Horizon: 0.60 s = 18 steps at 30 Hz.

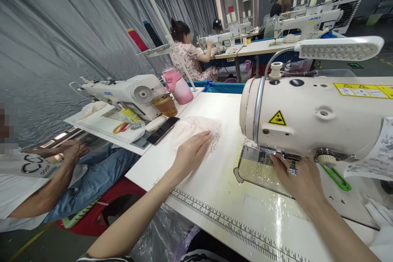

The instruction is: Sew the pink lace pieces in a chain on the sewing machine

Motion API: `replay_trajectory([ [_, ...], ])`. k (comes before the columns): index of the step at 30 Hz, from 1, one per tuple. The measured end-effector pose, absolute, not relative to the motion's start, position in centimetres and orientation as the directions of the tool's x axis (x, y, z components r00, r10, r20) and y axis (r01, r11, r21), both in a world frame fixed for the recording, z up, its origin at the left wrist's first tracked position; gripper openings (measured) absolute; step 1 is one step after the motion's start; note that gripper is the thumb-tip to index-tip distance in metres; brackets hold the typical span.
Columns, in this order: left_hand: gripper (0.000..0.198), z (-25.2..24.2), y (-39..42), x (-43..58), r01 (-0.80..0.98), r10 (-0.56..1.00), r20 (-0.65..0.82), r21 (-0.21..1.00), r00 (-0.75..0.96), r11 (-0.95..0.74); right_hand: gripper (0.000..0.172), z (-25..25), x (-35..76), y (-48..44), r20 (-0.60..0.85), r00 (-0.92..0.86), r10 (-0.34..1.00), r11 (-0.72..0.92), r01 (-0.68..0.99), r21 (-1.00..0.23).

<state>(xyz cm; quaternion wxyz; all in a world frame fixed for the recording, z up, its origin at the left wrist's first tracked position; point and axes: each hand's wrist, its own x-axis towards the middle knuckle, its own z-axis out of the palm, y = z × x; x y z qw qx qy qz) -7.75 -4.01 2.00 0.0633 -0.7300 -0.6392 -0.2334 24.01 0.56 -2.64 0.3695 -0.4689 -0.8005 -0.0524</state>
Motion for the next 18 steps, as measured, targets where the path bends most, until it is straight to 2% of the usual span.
replay_trajectory([
  [3,0.032,1.8,-4.4,-7.4,0.955,0.875,0.471,0.193,0.113,-0.227,0.035,-2.9,24.2,0.6,0.602,-0.317,0.733,0.543,0.805,-0.237],
  [7,0.032,1.8,-4.7,-8.2,0.969,0.835,0.549,0.222,-0.032,-0.109,0.042,-3.4,24.3,0.8,0.588,-0.319,0.744,0.522,0.826,-0.213],
  [10,0.020,1.8,-5.2,-8.7,0.966,0.855,0.514,0.249,-0.066,-0.076,0.044,-3.2,24.2,1.0,0.681,-0.360,0.638,0.564,0.820,-0.095],
  [12,0.019,1.7,-5.5,-8.7,0.962,0.866,0.498,0.254,-0.044,-0.097,0.044,-2.8,24.3,1.0,0.735,-0.410,0.540,0.598,0.802,0.008],
  [15,0.024,1.5,-5.9,-8.5,0.944,0.875,0.483,0.306,-0.045,-0.120,0.042,-2.7,24.7,1.2,0.732,-0.514,0.448,0.648,0.750,0.130],
  [18,0.026,1.5,-6.0,-8.7,0.906,0.879,0.468,0.407,-0.093,-0.121,0.042,-3.4,25.2,1.4,0.702,-0.584,0.408,0.680,0.707,0.193],
])
